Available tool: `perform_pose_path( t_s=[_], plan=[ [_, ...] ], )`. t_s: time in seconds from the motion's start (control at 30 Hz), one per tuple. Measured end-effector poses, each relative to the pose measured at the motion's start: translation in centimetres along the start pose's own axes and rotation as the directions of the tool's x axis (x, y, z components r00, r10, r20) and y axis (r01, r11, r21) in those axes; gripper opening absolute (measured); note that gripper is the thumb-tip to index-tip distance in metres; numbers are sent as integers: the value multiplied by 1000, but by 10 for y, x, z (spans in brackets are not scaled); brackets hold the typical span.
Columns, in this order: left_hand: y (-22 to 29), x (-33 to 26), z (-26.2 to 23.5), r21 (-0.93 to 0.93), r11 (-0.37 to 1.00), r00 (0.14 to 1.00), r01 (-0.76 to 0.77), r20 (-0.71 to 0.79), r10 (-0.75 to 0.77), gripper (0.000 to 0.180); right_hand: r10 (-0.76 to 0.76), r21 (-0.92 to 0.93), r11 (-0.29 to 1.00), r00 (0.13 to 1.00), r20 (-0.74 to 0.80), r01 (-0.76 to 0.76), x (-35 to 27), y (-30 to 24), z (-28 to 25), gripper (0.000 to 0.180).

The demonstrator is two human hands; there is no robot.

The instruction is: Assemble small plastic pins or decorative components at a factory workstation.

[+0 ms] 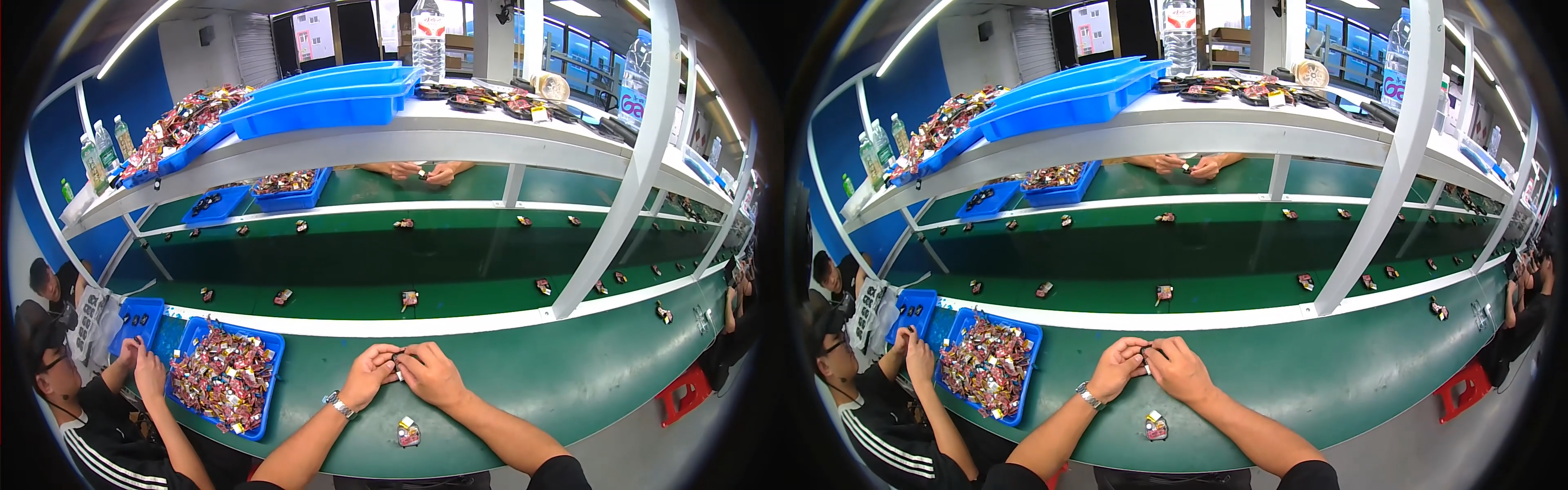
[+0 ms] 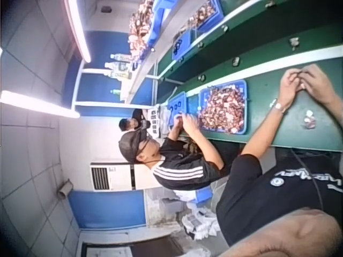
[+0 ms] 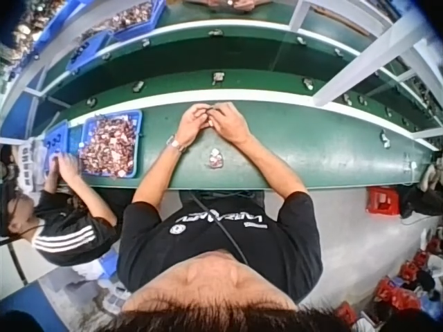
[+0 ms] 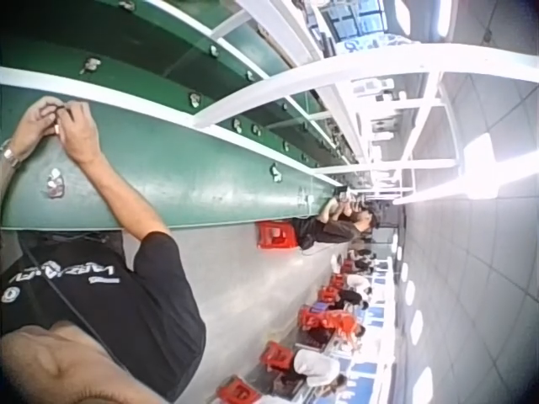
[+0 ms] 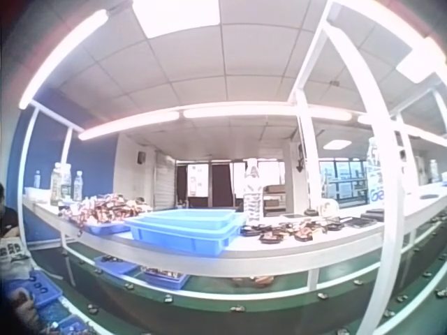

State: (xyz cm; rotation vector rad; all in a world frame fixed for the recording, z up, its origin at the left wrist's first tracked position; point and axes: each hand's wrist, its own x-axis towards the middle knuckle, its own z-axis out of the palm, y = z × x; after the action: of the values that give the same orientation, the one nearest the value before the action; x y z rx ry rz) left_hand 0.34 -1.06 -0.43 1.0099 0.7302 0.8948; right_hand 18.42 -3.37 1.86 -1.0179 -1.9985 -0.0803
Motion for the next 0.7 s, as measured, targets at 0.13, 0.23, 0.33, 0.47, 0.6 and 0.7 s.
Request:
perform_pose_path(
  t_s=[0.13,0.23,0.33,0.47,0.6,0.7],
  plan=[
    [1,0,3,3,1000,1000,-16,-9,16,25,16,-4,1000,999,-34,-16,0,-1,2,19],
    [2,0,4,17,1000,1000,0,-11,0,25,12,-24,1000,999,-47,-13,-2,1,5,19],
    [2,0,7,55,998,1000,-7,-22,8,25,1,-77,997,999,-37,-4,-5,2,9,18],
    [2,-1,10,44,999,998,-29,-58,32,25,-11,-112,994,999,-39,7,-1,-5,6,21],
    [2,0,7,21,999,994,-34,-99,36,25,72,-49,996,997,5,-72,0,-16,4,31],
    [0,2,2,-51,998,998,-42,-50,40,33,53,-49,997,998,21,-52,1,-8,10,35]
  ],
)
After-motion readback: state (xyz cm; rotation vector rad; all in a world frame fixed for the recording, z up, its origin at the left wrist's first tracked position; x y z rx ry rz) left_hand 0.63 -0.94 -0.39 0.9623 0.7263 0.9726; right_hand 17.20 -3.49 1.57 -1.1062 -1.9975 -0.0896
